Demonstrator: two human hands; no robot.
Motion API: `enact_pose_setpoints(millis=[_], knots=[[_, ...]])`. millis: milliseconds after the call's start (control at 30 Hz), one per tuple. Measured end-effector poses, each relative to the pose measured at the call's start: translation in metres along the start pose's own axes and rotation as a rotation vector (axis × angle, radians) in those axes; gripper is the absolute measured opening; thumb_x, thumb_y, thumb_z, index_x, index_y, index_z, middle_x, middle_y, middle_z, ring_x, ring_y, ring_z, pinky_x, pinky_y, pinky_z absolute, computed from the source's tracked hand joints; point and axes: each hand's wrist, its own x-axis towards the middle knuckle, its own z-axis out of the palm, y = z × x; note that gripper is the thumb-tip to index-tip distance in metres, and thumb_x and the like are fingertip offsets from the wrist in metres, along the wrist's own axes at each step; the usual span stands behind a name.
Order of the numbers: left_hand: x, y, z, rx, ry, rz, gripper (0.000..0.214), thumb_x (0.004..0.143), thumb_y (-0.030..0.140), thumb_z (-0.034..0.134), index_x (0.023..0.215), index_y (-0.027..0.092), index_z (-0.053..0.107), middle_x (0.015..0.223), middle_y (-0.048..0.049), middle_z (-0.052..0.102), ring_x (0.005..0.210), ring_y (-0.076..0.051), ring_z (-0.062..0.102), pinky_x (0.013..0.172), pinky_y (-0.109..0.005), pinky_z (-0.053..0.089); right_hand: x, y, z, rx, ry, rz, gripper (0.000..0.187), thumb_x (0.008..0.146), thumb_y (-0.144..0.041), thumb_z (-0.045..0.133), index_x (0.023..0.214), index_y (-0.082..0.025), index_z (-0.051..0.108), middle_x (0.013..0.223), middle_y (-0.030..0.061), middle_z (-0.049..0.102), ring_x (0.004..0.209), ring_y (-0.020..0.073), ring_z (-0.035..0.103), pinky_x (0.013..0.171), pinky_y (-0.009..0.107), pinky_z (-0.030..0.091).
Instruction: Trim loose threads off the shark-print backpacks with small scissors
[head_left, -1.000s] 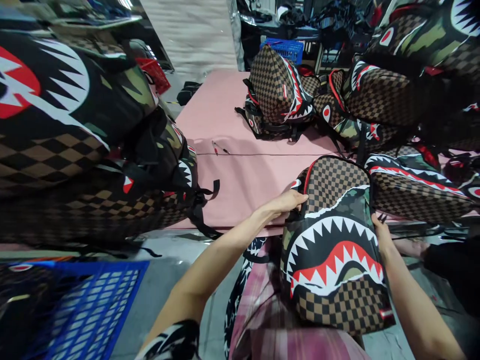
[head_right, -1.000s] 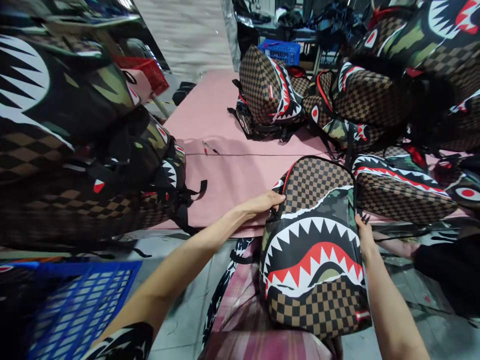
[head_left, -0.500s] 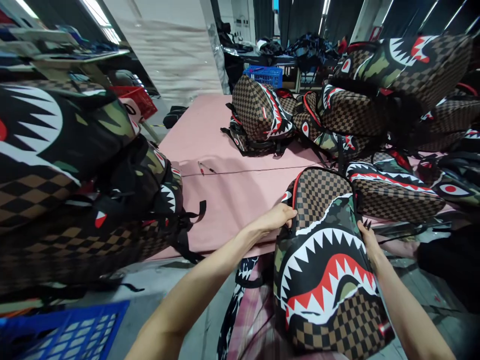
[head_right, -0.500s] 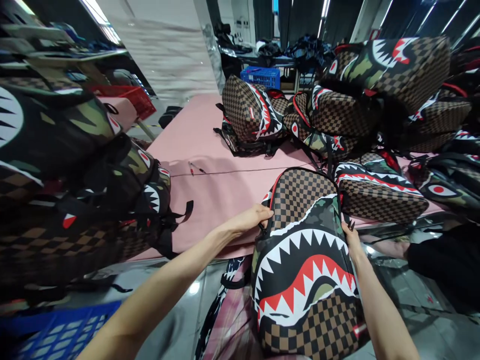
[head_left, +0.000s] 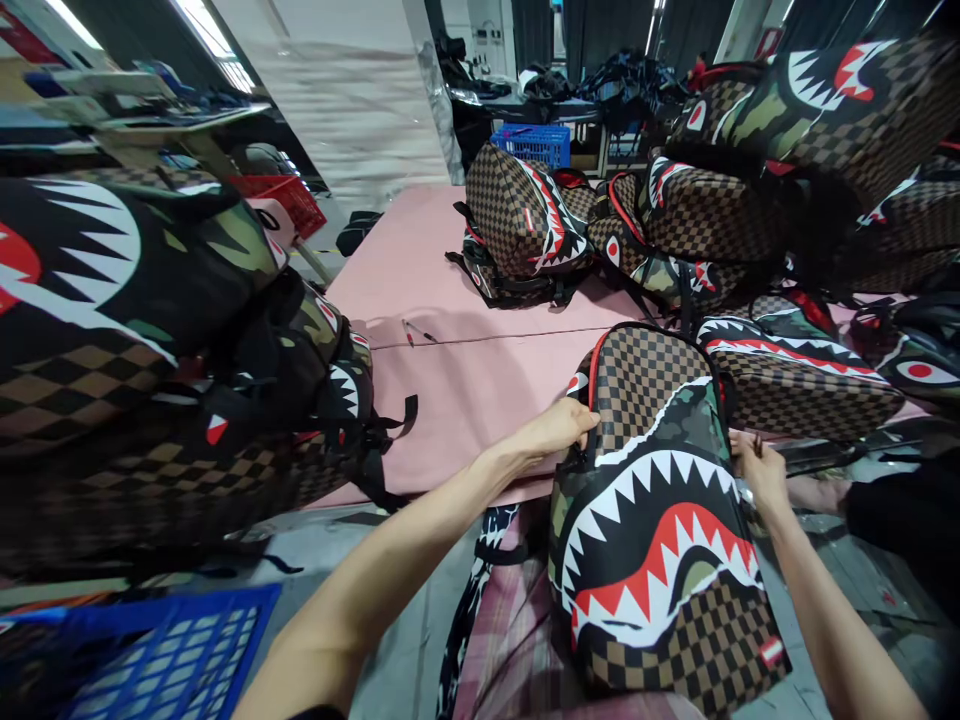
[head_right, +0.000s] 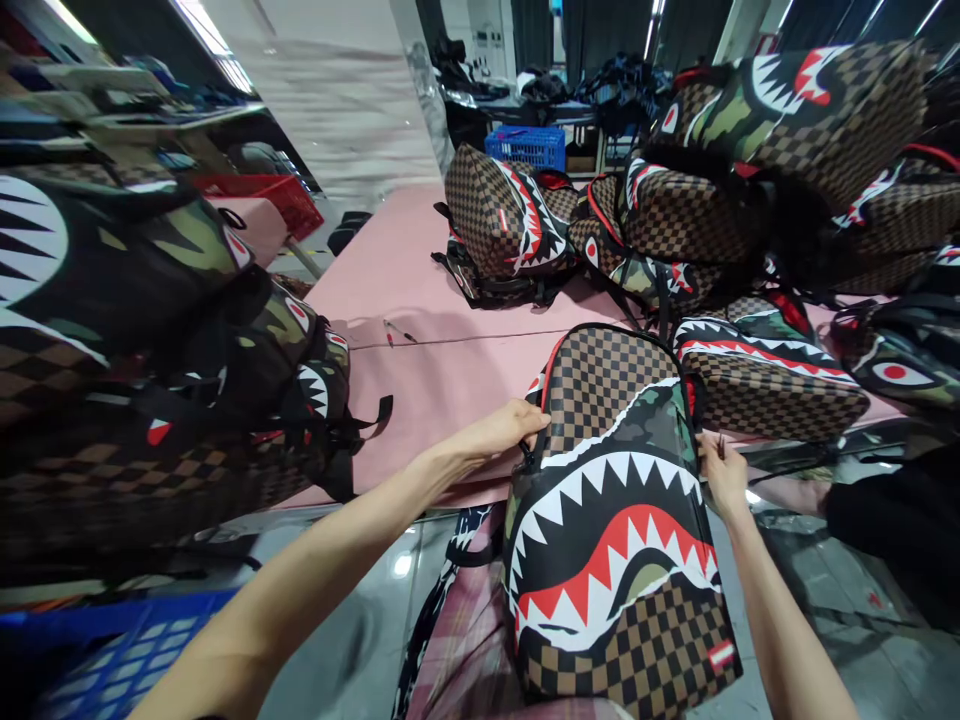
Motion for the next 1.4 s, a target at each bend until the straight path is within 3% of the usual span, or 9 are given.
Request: enact_pose_setpoints(millis=[133,167,267,367,433,533,933,1267,1400], knots=[[0.0,0.025,0.01,0.108,0.017,-0.022,0.035,0.08,0.024,0.045,0.046,0.016,0.047,0.043,0.0012,0.047,0.044,-0.009,0.039,0.052,-0.024,0.034,-0.043,-0.071,-0.031,-0.5,0.177,-0.513,0.042,0.085,-0.05,0.038,0.098,-0.019,0.064,0.084,0.0072,0.067,0.075,0.0217,0.061,0.069,0.032,0.043],[-0.001,0.033,0.013,0.135,0.012,-0.027,0.036,0.08,0.023,0.044,0.045,0.015,0.048,0.043,0.0011,0.047,0.043,-0.009,0.038,0.051,-0.024,0.033,-0.059,-0.09,-0.036,-0.6,0.149,-0.581,0.043,0.086,-0.051,0.037,0.099,-0.019,0.062,0.087,0.008,0.068,0.078,0.0233,0.062,0.07,0.032,0.043],[-0.006,0.056,0.025,0.204,-0.022,-0.043,0.041,0.082,0.022,0.042,0.042,0.015,0.047,0.04,0.0011,0.046,0.04,-0.008,0.034,0.047,-0.023,0.028,-0.113,-0.138,-0.041,-0.865,-0.091,-0.676,0.052,0.079,-0.057,0.051,0.114,-0.018,0.052,0.083,0.007,0.068,0.067,0.0238,0.063,0.061,0.032,0.044],[-0.012,0.068,0.035,0.252,-0.031,-0.05,0.042,0.082,0.023,0.043,0.041,0.015,0.046,0.039,0.0018,0.044,0.038,-0.007,0.03,0.044,-0.024,0.025,-0.159,-0.164,-0.035,-0.816,-0.291,-0.878,0.033,0.088,-0.043,0.046,0.11,-0.019,0.049,0.091,0.0068,0.067,0.075,0.0202,0.065,0.063,0.029,0.046],[-0.016,0.071,0.039,0.289,-0.018,-0.037,0.042,0.082,0.024,0.043,0.041,0.015,0.046,0.039,0.0017,0.044,0.039,-0.008,0.031,0.044,-0.024,0.024,-0.178,-0.171,-0.03,-0.719,-0.327,-1.031,0.019,0.091,-0.033,0.044,0.102,-0.02,0.053,0.089,0.0049,0.066,0.076,0.0166,0.064,0.065,0.026,0.046],[-0.02,0.071,0.043,0.323,-0.008,-0.024,0.042,0.082,0.027,0.042,0.042,0.015,0.047,0.041,0.0014,0.045,0.04,-0.008,0.032,0.045,-0.024,0.024,-0.187,-0.175,-0.024,-0.657,-0.349,-1.191,0.02,0.089,-0.03,0.052,0.104,-0.018,0.055,0.091,0.0048,0.066,0.08,0.0156,0.062,0.068,0.025,0.046],[-0.027,0.073,0.048,0.32,0.018,0.01,0.041,0.078,0.032,0.046,0.041,0.016,0.048,0.041,0.0002,0.046,0.042,-0.009,0.036,0.047,-0.024,0.028,-0.182,-0.179,-0.012,-0.825,-0.2,-1.43,0.013,0.086,-0.023,0.055,0.089,-0.017,0.066,0.079,0.0017,0.069,0.069,0.015,0.06,0.06,0.027,0.038],[-0.024,0.071,0.048,0.329,-0.016,-0.024,0.038,0.08,0.032,0.042,0.047,0.016,0.049,0.047,-0.0003,0.052,0.047,-0.01,0.04,0.051,-0.024,0.032,-0.186,-0.195,-0.006,-0.942,-0.203,-1.488,0.012,0.083,-0.019,0.057,0.076,-0.018,0.067,0.065,-0.0004,0.065,0.059,0.0146,0.055,0.055,0.028,0.03],[-0.024,0.068,0.045,0.307,-0.024,-0.004,0.037,0.08,0.032,0.041,0.047,0.016,0.049,0.047,0.0,0.051,0.048,-0.01,0.04,0.054,-0.024,0.033,-0.182,-0.194,-0.006,-0.895,-0.183,-1.46,0.009,0.083,-0.021,0.058,0.081,-0.018,0.067,0.068,-0.0005,0.066,0.061,0.0143,0.057,0.055,0.028,0.031]])
